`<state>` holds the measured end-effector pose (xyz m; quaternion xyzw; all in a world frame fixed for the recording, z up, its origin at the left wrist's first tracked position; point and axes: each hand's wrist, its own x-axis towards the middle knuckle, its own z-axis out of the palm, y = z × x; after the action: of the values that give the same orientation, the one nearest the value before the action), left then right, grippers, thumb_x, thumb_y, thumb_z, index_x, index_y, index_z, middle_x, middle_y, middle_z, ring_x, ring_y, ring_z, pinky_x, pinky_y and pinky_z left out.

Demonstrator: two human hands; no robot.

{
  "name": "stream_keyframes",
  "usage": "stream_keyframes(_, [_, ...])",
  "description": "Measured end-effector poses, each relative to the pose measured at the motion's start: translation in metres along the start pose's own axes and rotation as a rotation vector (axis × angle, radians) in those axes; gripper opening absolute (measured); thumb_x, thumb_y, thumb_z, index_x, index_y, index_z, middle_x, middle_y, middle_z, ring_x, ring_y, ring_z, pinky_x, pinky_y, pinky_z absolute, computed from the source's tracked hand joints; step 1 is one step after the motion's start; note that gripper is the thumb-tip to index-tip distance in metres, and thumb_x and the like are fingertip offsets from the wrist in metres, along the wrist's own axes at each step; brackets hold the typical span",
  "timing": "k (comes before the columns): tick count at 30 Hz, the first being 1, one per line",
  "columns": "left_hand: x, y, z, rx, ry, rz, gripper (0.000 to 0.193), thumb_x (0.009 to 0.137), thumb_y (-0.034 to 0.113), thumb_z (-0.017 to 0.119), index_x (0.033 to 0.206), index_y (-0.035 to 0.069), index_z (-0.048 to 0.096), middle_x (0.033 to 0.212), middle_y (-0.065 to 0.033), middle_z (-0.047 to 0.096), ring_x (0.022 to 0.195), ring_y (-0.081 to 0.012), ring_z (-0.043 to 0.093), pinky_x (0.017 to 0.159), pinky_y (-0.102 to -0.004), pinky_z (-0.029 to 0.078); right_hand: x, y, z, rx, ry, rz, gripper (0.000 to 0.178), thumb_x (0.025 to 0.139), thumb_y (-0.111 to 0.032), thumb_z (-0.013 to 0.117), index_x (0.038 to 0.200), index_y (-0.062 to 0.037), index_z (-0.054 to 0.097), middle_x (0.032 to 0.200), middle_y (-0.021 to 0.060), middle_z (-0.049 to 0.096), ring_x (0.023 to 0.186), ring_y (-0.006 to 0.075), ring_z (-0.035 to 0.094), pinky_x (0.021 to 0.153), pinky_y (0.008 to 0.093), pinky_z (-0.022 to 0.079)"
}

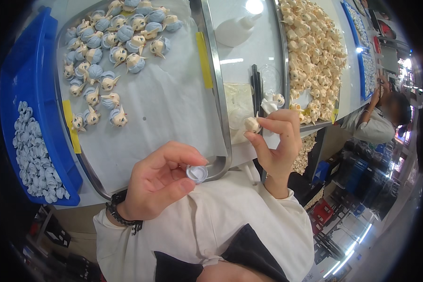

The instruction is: The person assembles small plastic toy figurines by attaching blue hair pieces to beige head bases, then applies a liquid from a bottle to the assembled heads.

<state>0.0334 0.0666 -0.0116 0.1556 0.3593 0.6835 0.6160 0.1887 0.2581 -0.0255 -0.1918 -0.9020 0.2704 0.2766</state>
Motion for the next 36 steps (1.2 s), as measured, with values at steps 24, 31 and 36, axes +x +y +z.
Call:
stream_keyframes(24, [-0.002,0.002,0.0,-0.075,0.052,0.001,0.027,0.082,-0.004,0.055,0.108,-0.004,0.049,0.114,-0.0144,0.049,0.097,-0.0126,0.051,0.084,-0.0262,0.044,0.016,-0.003,-0.014,-0.118,-0.176,-0.051,0.029,0.063,-0.018,0.076,0.08,-0.0051,0.057,0.075,0.006,0.052,0.069,0.0235,0.048,0.064,0.0336,0.035])
stream_keyframes(31, [-0.001,-0.001,-0.003,0.036,0.031,0.031,0.034,0.081,-0.008,0.054,0.115,-0.007,0.049,0.116,-0.0132,0.05,0.101,-0.0138,0.052,0.088,-0.0267,0.042,0.052,-0.024,-0.029,-0.311,-0.548,-0.122,0.023,0.065,-0.014,0.071,0.075,-0.0059,0.052,0.074,0.0047,0.048,0.074,0.0227,0.048,0.068,0.034,0.036])
stream_keyframes(36, [-0.001,0.002,-0.001,0.08,0.017,0.002,0.032,0.083,-0.007,0.051,0.115,-0.008,0.051,0.117,-0.0133,0.05,0.104,-0.0148,0.052,0.088,-0.0268,0.043,0.069,-0.03,-0.034,-0.338,-0.682,-0.144,0.022,0.063,-0.012,0.07,0.073,-0.0063,0.051,0.075,0.0046,0.048,0.076,0.0221,0.049,0.07,0.0333,0.037])
